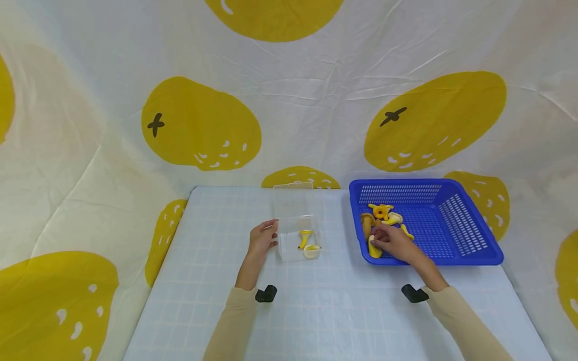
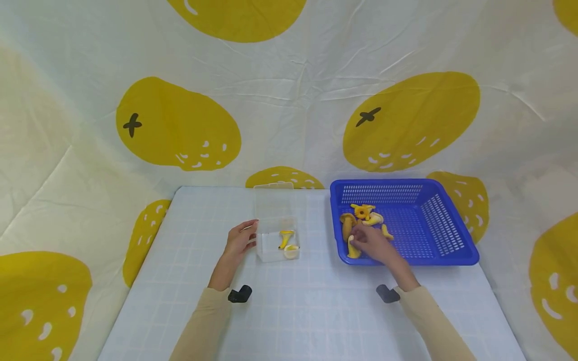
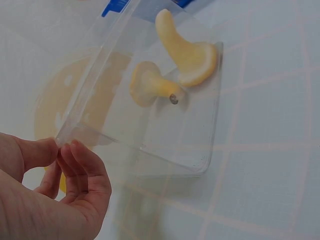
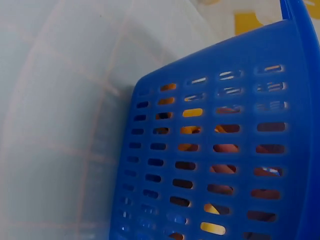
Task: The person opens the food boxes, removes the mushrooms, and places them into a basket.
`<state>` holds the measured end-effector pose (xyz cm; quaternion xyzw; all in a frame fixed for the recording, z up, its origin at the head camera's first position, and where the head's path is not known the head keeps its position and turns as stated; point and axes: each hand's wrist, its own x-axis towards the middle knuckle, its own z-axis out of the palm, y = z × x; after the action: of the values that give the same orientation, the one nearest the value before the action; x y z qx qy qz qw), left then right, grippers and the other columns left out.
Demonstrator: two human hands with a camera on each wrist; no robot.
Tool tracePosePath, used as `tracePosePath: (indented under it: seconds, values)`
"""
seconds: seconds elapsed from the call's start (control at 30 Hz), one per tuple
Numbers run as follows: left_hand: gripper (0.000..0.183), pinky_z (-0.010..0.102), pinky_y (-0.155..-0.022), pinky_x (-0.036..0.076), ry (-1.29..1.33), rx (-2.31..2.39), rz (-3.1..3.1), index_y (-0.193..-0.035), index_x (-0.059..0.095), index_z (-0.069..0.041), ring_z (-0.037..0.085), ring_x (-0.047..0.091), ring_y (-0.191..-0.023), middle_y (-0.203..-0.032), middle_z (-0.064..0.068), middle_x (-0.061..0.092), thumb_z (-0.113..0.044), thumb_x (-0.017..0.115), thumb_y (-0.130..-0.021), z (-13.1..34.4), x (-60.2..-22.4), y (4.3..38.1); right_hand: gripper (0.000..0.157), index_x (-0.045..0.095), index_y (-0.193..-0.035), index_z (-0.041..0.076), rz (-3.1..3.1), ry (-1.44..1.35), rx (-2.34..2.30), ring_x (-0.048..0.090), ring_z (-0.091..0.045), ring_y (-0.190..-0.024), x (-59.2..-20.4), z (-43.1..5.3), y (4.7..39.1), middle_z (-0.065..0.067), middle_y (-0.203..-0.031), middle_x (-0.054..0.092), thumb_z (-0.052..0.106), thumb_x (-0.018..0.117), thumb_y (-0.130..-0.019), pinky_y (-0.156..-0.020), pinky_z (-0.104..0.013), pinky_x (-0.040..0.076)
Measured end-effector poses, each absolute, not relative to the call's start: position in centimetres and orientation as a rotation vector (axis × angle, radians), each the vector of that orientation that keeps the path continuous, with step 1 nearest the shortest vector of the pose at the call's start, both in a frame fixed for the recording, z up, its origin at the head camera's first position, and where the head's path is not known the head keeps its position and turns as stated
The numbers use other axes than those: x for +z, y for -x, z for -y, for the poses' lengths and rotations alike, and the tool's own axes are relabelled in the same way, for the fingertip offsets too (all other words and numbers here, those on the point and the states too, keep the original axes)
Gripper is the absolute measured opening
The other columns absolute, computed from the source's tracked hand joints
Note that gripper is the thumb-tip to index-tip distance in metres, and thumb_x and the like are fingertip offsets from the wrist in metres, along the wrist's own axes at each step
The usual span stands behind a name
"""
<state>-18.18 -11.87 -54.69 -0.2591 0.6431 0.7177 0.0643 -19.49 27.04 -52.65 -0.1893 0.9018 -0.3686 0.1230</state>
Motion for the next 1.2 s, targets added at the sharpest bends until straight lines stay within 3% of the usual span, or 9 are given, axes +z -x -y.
tracePosePath:
  seconds: [0.17,0.5,0.6,0.77,0.87,1.2]
  values:
    - [0.033,0.023,-0.066,0.052,0.789,2.166,-1.945,-0.130,0.068,-0.003,0.016,0.057,-0.083,-0.116,0.013,0.064,-0.019,0.067,-0.102,11.8,-54.5,18.1,0.024,0.063,-0.117,-0.012,-2.663,0.553,-1.112,0.071,-0.033,-0.094,-52.6,-26.5,19.6,-0.020,-0.104,0.071,0.001,0.069,-0.097,-0.081,-0.042,0.060]
    - [0.033,0.022,-0.063,0.052,0.805,2.167,-1.957,-0.130,0.068,-0.002,0.015,0.056,-0.081,-0.120,0.017,0.064,-0.018,0.068,-0.101,11.8,-54.6,18.2,0.023,0.064,-0.121,-0.007,-2.750,0.504,-1.234,0.069,-0.034,-0.100,-51.6,-24.5,19.7,-0.018,-0.109,0.070,0.006,0.063,-0.102,-0.090,-0.048,0.057]
    - [0.032,0.023,-0.064,0.052,0.806,2.170,-1.956,-0.129,0.069,-0.003,0.014,0.057,-0.080,-0.119,0.017,0.065,-0.019,0.068,-0.101,11.8,-54.8,18.2,0.022,0.064,-0.122,-0.006,-2.772,0.475,-1.283,0.069,-0.031,-0.097,-51.2,-23.9,19.7,-0.017,-0.108,0.070,0.007,0.062,-0.103,-0.088,-0.042,0.058]
    - [0.030,0.022,-0.064,0.052,0.809,2.180,-1.949,-0.128,0.070,-0.003,0.014,0.056,-0.079,-0.119,0.017,0.065,-0.018,0.068,-0.101,11.9,-54.9,18.2,0.018,0.066,-0.116,-0.005,-2.822,0.481,-1.382,0.069,-0.028,-0.091,-50.7,-22.8,20.0,-0.016,-0.103,0.070,0.008,0.063,-0.103,-0.080,-0.022,0.056]
    - [0.031,0.022,-0.063,0.051,0.802,2.191,-1.942,-0.129,0.069,-0.002,0.013,0.056,-0.078,-0.117,0.017,0.065,-0.017,0.067,-0.101,11.9,-54.8,18.2,0.016,0.067,-0.113,-0.003,-2.841,0.487,-1.395,0.068,-0.028,-0.091,-50.3,-22.0,20.2,-0.015,-0.102,0.070,0.009,0.064,-0.103,-0.080,-0.017,0.053]
    - [0.033,0.022,-0.062,0.051,0.787,2.183,-1.953,-0.130,0.067,0.000,0.012,0.056,-0.076,-0.120,0.019,0.065,-0.016,0.066,-0.102,11.7,-54.8,18.1,0.018,0.067,-0.116,-0.001,-2.785,0.517,-1.398,0.067,-0.027,-0.096,-49.6,-18.9,20.5,-0.013,-0.106,0.070,0.009,0.067,-0.101,-0.088,-0.039,0.058]
